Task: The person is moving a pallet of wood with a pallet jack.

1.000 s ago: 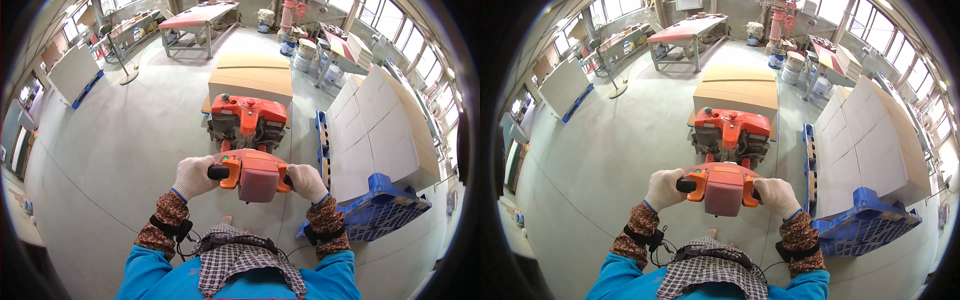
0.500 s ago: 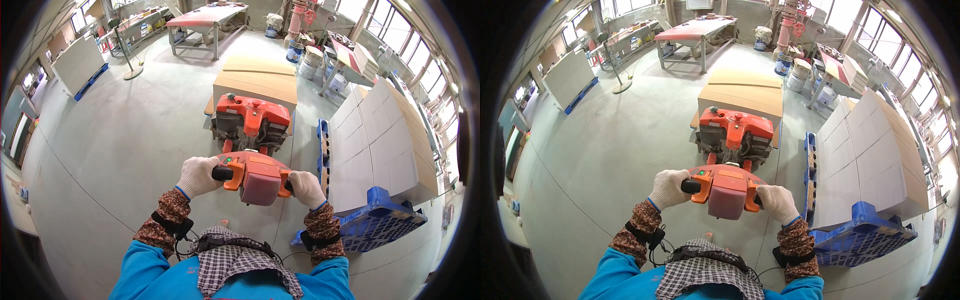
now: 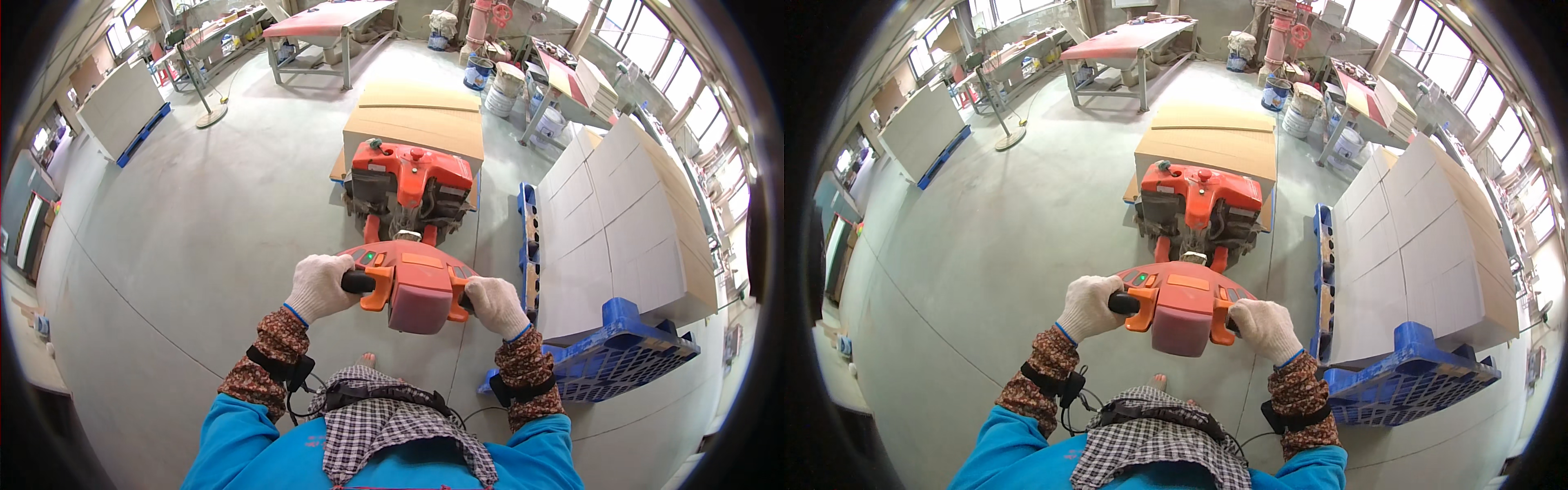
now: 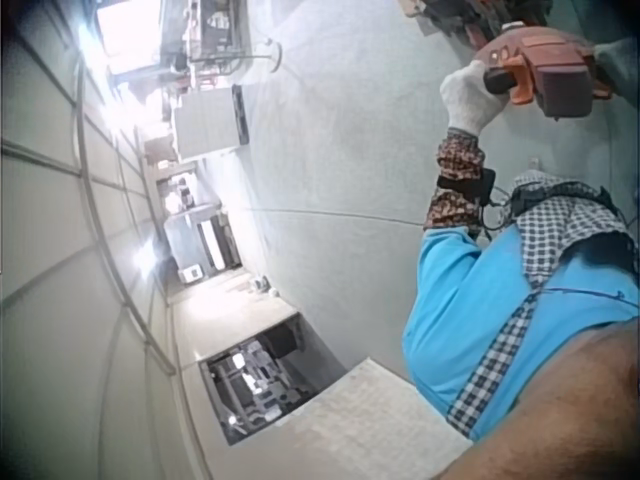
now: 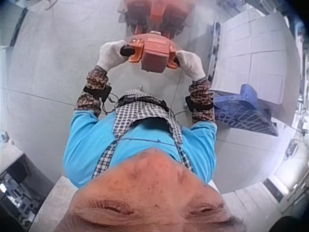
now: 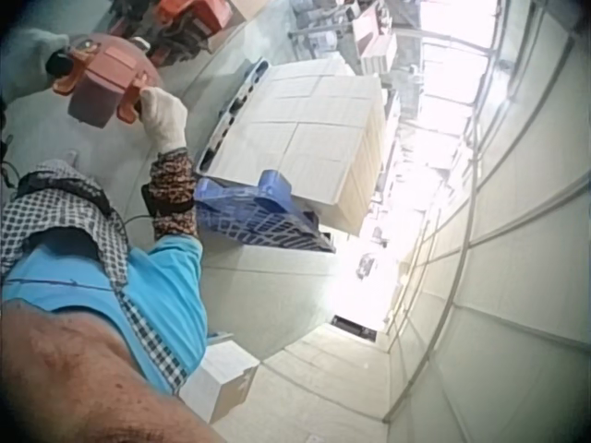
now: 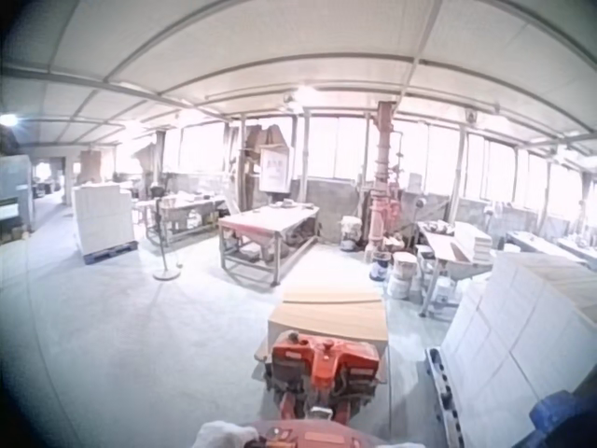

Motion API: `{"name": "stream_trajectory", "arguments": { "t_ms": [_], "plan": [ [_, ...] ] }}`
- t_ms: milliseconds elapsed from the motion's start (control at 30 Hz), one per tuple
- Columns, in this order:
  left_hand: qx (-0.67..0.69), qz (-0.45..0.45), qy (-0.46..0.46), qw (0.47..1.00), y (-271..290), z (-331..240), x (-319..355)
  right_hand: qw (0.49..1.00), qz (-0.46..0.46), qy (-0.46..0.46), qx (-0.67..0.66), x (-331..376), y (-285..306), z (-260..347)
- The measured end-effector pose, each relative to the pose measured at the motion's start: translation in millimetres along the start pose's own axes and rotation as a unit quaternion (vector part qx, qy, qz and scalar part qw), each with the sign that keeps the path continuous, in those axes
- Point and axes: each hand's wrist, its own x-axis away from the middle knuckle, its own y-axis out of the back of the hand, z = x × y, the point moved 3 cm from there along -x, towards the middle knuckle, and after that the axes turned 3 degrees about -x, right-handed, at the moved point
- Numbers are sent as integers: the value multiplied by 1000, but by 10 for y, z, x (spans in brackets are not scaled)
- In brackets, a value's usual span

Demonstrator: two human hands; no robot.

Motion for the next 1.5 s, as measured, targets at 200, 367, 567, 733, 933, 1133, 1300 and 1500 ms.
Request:
{"name": "stream_trajectory", "arguments": {
  "t_ms": [200, 367, 567, 733, 933, 1133, 1300, 1500],
  "plan": [
    [4, -19, -19, 1000, 4, -21, 3, 999, 2, 1, -37, 14, 45, 48],
    [8, -34, -25, 999, 51, -5, 48, 992, 72, -69, -82, -28, 55, 94],
    [9, -28, -7, 1000, 53, -14, 83, 983, 84, -157, -52, -36, 16, 100],
    [9, -27, -21, 999, 33, -20, 100, 971, 135, -185, -68, -19, -4, 114],
    [5, -28, -17, 999, 3, 35, 184, 975, 129, -166, -73, -24, -69, 169],
    [-1, -18, -6, 1000, 8, 106, 186, 978, 121, -155, -64, -75, -117, 184],
    [-2, -20, -3, 1000, -17, 120, 205, 977, 126, -159, -69, -93, -184, 142],
    [5, -28, 1, 1000, 15, 118, 216, 979, 123, -151, -65, -102, -174, 157]
  ]
}}
